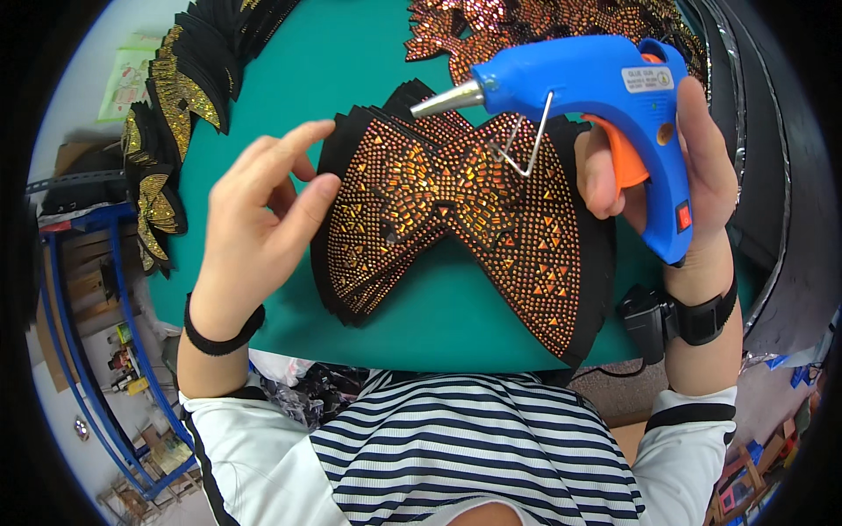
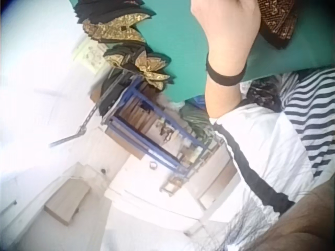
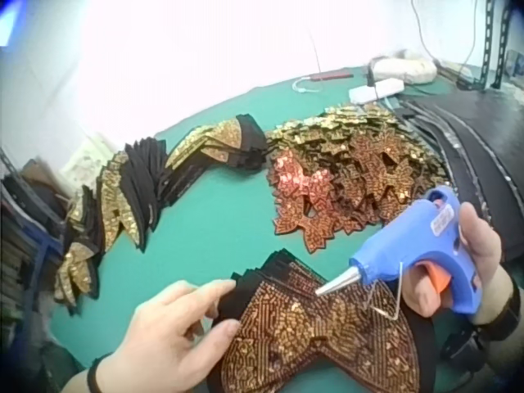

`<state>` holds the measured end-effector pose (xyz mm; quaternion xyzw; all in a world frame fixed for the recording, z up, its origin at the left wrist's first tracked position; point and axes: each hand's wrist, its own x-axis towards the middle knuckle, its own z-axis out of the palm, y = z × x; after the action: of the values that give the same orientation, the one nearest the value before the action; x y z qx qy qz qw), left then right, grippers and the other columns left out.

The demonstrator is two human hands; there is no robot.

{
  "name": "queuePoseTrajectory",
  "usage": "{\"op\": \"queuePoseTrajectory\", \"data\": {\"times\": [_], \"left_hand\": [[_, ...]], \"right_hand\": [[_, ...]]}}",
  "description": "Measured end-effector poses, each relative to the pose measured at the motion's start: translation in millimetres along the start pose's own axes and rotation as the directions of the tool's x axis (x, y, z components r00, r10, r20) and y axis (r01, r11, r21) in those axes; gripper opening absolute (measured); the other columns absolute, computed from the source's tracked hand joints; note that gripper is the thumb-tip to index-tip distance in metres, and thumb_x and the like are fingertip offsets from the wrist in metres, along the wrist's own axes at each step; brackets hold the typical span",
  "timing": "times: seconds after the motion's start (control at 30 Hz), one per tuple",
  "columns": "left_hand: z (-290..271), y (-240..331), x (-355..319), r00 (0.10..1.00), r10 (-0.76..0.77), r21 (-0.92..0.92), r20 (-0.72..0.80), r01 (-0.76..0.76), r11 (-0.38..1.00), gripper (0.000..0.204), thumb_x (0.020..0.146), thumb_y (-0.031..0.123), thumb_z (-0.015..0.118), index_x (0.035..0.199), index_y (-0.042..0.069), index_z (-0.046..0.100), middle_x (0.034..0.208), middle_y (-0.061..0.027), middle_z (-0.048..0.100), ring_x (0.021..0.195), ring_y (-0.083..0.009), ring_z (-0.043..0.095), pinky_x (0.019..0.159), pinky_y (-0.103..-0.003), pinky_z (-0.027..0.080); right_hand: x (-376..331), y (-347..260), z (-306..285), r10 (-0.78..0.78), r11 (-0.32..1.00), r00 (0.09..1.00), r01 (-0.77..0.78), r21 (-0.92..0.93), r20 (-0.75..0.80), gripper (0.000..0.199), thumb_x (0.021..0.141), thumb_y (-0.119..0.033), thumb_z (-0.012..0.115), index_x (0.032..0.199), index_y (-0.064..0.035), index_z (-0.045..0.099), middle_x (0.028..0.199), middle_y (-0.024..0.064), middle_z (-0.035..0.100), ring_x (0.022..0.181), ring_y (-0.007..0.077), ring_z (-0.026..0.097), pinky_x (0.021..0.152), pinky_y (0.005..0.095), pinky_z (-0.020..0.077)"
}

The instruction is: Using a hot glue gun to attach decorative rhinestone bows to a fabric base.

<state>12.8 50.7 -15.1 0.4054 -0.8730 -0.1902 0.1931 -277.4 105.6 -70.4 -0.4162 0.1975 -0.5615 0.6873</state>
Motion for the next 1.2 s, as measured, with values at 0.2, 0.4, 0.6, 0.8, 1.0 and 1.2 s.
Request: {"op": "queuePoseTrajectory", "data": {"times": [0.2, 0.4, 0.6, 0.8, 1.0, 1.2], "left_hand": [[4, -2, -2, 0.990, -0.139, 0.017, 0.026, 0.139, 0.990, 0.042, 0.068, 0.012, 0.071, 0.106, 0.003, 0.055, 0.076, -0.0045, 0.050, 0.054, -0.0085, 0.046, 0.049, -0.022, 0.040], [0, 2, 6, 0.956, -0.285, -0.128, 0.067, 0.291, 0.948, 0.040, 0.065, 0.007, 0.073, 0.100, 0.002, 0.055, 0.066, 0.0031, 0.045, 0.056, -0.0044, 0.039, 0.050, -0.018, 0.037], [-9, -9, -3, 0.939, -0.279, -0.503, 0.200, 0.343, 0.794, 0.020, 0.073, 0.001, 0.066, 0.090, -0.001, 0.057, 0.072, 0.0028, 0.052, 0.062, -0.0030, 0.047, 0.054, -0.017, 0.040], [-52, -50, -34, 0.970, -0.227, -0.773, 0.093, 0.214, 0.597, 0.019, 0.079, 0.000, 0.058, 0.098, 0.000, 0.053, 0.092, -0.0037, 0.060, 0.080, -0.0077, 0.055, 0.071, -0.021, 0.045], [-146, -165, -119, 0.795, -0.543, -0.815, -0.269, 0.113, 0.568, 0.025, 0.080, 0.000, 0.058, 0.105, 0.002, 0.054, 0.095, -0.0067, 0.061, 0.083, -0.0111, 0.057, 0.075, -0.025, 0.047], [-242, -289, -198, 0.655, -0.716, -0.871, -0.241, 0.179, 0.458, 0.024, 0.086, 0.009, 0.052, 0.108, 0.002, 0.053, 0.099, -0.0073, 0.060, 0.085, -0.0157, 0.059, 0.076, -0.030, 0.049]], "right_hand": [[1, -1, 4, -0.004, 1.000, 1.000, 0.003, -0.002, -0.020, 0.064, 0.090, -0.050, 0.022, 0.108, 0.0058, 0.048, 0.061, 0.0125, 0.056, 0.050, 0.0154, 0.045, 0.045, 0.0236, 0.0362], [2, -3, 3, 0.004, 1.000, 1.000, -0.004, 0.010, -0.030, 0.065, 0.089, -0.051, 0.023, 0.105, 0.0061, 0.049, 0.058, 0.0112, 0.055, 0.048, 0.0152, 0.043, 0.044, 0.0241, 0.0347], [3, 1, 1, -0.031, 0.994, 0.996, 0.039, 0.099, -0.085, 0.066, 0.089, -0.053, 0.019, 0.109, 0.0038, 0.048, 0.054, 0.0084, 0.052, 0.041, 0.0159, 0.040, 0.042, 0.0270, 0.0328], [-6, -5, -20, -0.052, 0.998, 0.965, 0.055, 0.004, -0.257, 0.059, 0.091, -0.045, 0.030, 0.122, 0.0041, 0.036, 0.046, 0.0015, 0.038, 0.042, 0.0094, 0.033, 0.037, 0.0205, 0.0268], [-16, -13, -39, -0.100, 0.995, 0.952, 0.091, -0.043, -0.290, 0.054, 0.092, -0.040, 0.033, 0.125, 0.0024, 0.033, 0.047, 0.0025, 0.038, 0.041, 0.0086, 0.031, 0.037, 0.0186, 0.0274], [-7, -7, -46, -0.125, 0.986, 0.938, 0.082, -0.144, -0.323, 0.050, 0.093, -0.036, 0.034, 0.126, 0.0012, 0.034, 0.051, 0.0018, 0.040, 0.042, 0.0070, 0.032, 0.035, 0.0190, 0.0259]]}}
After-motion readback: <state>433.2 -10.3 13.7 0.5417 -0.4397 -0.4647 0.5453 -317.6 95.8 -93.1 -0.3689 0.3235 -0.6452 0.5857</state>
